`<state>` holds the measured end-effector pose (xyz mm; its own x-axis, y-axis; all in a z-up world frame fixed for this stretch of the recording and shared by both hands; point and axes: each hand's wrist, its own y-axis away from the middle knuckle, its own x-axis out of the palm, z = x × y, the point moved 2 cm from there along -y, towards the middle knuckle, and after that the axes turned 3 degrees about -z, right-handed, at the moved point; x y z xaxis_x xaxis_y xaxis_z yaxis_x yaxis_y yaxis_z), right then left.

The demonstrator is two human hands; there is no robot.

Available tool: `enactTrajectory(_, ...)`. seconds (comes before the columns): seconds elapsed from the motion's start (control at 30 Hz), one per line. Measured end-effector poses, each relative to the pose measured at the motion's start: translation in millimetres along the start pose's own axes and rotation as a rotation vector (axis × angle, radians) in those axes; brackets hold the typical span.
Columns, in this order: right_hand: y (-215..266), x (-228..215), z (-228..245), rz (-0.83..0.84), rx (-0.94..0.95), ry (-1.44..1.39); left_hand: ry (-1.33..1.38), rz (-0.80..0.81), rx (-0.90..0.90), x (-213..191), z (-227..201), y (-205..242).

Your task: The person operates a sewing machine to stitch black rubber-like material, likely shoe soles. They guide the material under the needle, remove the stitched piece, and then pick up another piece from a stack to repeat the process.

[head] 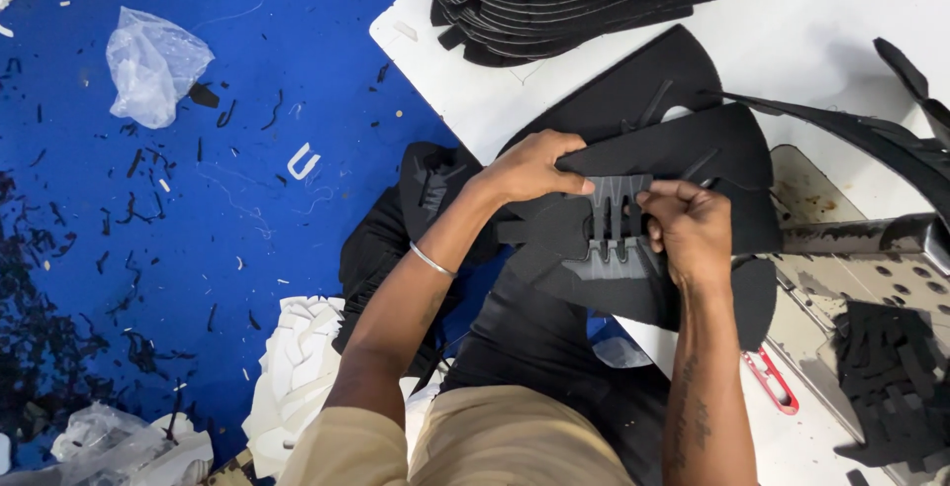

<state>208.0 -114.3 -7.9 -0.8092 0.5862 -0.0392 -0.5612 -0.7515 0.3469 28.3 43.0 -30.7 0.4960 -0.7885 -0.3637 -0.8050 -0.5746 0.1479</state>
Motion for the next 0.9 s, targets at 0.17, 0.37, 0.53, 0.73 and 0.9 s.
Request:
enactTrajectory(0.17,0,0,-3,0.008,-0.027,0.027,0.028,-0.006,-0.008,-1,-3,2)
enactTrajectory(0.37,14,0,15,0.002,-0.06,0.09,0.025,-0.007,-0.007,-1,-4,2)
enactTrajectory(0.53,70,-11,31,-0.362,-0.475,0.621,0.002,-0.029,-0.017,-3,-9,4)
enactTrajectory(0.73,77,-28,-16,-0.402,-0.627,0.842,-0.034,-0.028,-0.013,-4,-14,8)
enactTrajectory(0.9,76,-24,-16,-0.42,-0.55,0.737,0.004,-0.056,0.091,-7,-15,12)
